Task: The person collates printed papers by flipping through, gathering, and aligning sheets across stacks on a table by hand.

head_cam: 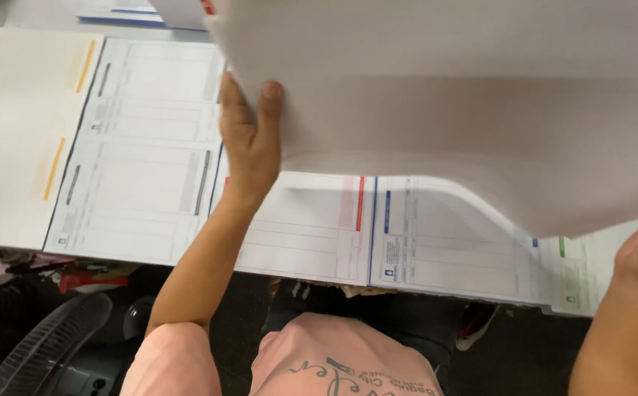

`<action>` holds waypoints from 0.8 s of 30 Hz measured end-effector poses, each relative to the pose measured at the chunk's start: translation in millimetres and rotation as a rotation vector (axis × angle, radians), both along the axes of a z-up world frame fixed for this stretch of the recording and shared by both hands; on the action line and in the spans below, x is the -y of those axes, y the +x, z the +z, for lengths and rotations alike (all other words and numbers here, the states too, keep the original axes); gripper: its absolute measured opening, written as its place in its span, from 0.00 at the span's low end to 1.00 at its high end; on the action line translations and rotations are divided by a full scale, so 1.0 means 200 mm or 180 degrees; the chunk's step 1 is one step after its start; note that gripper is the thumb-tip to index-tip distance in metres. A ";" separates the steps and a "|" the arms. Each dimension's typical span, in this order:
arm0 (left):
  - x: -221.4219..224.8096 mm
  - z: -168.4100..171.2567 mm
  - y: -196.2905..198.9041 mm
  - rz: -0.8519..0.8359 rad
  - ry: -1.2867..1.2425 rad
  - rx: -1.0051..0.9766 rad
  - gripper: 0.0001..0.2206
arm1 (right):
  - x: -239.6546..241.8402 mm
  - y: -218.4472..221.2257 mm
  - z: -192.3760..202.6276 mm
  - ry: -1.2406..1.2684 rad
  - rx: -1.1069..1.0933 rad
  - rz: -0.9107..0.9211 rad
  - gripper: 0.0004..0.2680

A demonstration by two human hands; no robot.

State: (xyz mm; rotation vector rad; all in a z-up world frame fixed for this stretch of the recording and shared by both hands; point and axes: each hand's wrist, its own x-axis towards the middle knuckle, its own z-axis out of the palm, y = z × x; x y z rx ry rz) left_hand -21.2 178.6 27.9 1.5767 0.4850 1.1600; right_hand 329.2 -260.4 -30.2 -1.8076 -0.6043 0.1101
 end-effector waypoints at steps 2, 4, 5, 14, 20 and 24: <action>0.04 0.12 -0.03 0.0063 0.1103 0.0052 0.16 | -0.17 -0.18 0.13 0.0426 0.0239 0.0150 0.12; 0.03 0.02 0.02 -0.0160 0.0562 0.0084 0.14 | -0.33 -0.35 0.19 0.0854 0.0482 0.0328 0.12; 0.03 -0.04 0.04 -0.0369 0.0000 0.0103 0.13 | -0.40 -0.47 0.21 0.1055 0.0598 0.0413 0.13; -0.03 -0.05 0.01 -0.0408 -0.0126 -0.0133 0.20 | -0.46 -0.54 0.23 0.1320 0.0862 -0.0149 0.09; -0.03 -0.05 -0.04 -0.0378 -0.0199 0.0247 0.18 | -0.45 -0.53 0.33 0.1516 0.1290 0.0024 0.07; 0.00 -0.02 -0.03 -0.0429 -0.0580 -0.0023 0.22 | -0.55 -0.68 0.41 0.1967 0.0275 -0.0231 0.12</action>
